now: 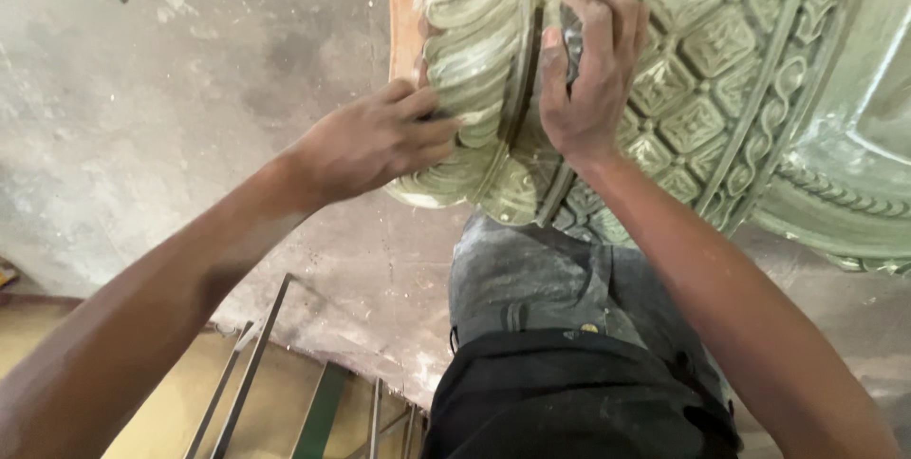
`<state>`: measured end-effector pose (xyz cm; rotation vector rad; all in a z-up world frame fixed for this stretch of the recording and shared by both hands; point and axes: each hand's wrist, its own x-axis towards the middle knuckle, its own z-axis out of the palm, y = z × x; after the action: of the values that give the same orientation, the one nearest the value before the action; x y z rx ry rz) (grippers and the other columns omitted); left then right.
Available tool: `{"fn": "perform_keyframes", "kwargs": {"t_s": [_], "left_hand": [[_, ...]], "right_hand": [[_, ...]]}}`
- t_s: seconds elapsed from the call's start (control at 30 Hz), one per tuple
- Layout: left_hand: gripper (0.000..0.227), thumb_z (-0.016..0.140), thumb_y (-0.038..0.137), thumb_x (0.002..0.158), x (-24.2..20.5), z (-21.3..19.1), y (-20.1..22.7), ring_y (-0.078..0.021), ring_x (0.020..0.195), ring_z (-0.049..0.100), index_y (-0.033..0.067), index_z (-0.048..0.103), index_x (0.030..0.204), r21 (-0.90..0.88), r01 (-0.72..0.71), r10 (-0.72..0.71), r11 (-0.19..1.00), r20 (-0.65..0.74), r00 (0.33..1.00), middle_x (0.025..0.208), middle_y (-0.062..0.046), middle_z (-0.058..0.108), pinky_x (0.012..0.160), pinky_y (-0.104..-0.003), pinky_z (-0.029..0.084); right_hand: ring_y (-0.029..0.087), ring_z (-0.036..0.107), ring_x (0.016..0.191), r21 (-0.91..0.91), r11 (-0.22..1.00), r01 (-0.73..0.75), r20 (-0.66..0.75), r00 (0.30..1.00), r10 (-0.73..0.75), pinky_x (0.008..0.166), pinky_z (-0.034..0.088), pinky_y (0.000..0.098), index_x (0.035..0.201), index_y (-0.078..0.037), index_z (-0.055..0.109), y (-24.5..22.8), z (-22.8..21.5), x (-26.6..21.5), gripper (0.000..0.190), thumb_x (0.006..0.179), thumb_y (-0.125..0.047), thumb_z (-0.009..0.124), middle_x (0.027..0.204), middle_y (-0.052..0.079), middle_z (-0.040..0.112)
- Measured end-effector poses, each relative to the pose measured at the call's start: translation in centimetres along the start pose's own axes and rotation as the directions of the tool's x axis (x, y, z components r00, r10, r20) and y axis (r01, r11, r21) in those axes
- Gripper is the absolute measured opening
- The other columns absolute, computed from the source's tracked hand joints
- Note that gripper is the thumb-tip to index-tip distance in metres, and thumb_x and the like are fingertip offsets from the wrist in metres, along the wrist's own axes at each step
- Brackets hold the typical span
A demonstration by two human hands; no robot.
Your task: The person sands the intricate carvings of a large wooden furniture piece using a small piece of sandpaper.
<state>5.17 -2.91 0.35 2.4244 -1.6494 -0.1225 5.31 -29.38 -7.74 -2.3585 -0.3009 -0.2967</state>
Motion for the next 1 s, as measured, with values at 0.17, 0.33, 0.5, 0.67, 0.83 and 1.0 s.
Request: {"fn": "perform_keyframes", "kwargs": {"t_s": [0.17,0.33,0.5,0.67,0.83,1.0], "left_hand": [[0.014,0.074,0.017,0.092,-0.5,-1.0,-0.2,-0.0186,0.113,0.056,0.0148,0.071,0.105,-0.004,-0.044,0.044,0.999,0.271,0.962,0.108,0.003,0.064,0.100,-0.033,0.049],[0.044,0.076,0.014,0.070,-0.2,-0.8,2.9,-0.0173,0.110,0.055,0.0204,0.068,0.113,0.182,0.001,-0.049,0.983,0.256,0.965,0.116,0.004,0.066,0.093,-0.030,0.050],[0.024,0.076,0.013,0.085,-0.4,-0.2,3.8,-0.0203,0.109,0.054,0.0140,0.067,0.108,0.074,0.179,-0.194,0.981,0.366,0.910,0.110,0.003,0.063,0.099,-0.034,0.050],[0.038,0.075,0.007,0.076,-0.3,1.5,6.3,-0.0188,0.104,0.054,0.0118,0.068,0.113,0.261,0.224,-0.285,0.939,0.227,0.931,0.112,-0.002,0.065,0.091,-0.033,0.051],[0.026,0.073,0.008,0.085,0.2,2.7,10.7,-0.0260,0.108,0.053,0.0026,0.067,0.110,0.058,0.651,-0.653,0.757,0.113,0.749,0.124,-0.011,0.063,0.091,-0.044,0.050],[0.028,0.065,-0.005,0.077,2.2,6.0,13.8,-0.0255,0.107,0.054,0.0050,0.066,0.103,0.084,0.794,-0.797,0.602,0.106,0.594,0.142,-0.017,0.058,0.092,-0.043,0.050]], "right_hand": [[0.030,0.049,0.118,0.020,1.000,0.017,0.015,1.000,-0.018,0.107,0.037,0.0455,0.135,-0.006,0.058,-0.2,-0.3,0.6,0.030,0.114,-0.027,0.056,0.131,0.013,0.052],[0.031,0.048,0.117,0.027,0.999,0.026,0.026,0.999,-0.026,0.107,0.037,0.0463,0.137,-0.006,0.057,-0.5,-0.5,0.5,0.032,0.114,-0.028,0.056,0.132,0.013,0.051],[0.031,0.048,0.116,0.005,0.998,0.065,0.047,0.997,-0.066,0.107,0.036,0.0471,0.137,-0.006,0.057,-0.3,-0.7,0.7,0.033,0.114,-0.029,0.057,0.131,0.012,0.052],[0.031,0.047,0.119,0.017,0.998,0.058,0.034,0.998,-0.059,0.109,0.037,0.0454,0.137,-0.008,0.057,0.0,-0.3,0.2,0.032,0.115,-0.032,0.056,0.133,0.012,0.050],[0.030,0.047,0.118,0.021,0.996,0.088,0.032,0.996,-0.089,0.108,0.036,0.0464,0.138,-0.008,0.056,-0.1,-0.6,0.4,0.031,0.117,-0.031,0.055,0.134,0.012,0.050],[0.030,0.046,0.116,0.041,0.997,0.070,0.048,0.996,-0.072,0.106,0.037,0.0465,0.138,-0.009,0.056,-0.3,-0.5,0.0,0.030,0.117,-0.030,0.054,0.134,0.012,0.051]]}}
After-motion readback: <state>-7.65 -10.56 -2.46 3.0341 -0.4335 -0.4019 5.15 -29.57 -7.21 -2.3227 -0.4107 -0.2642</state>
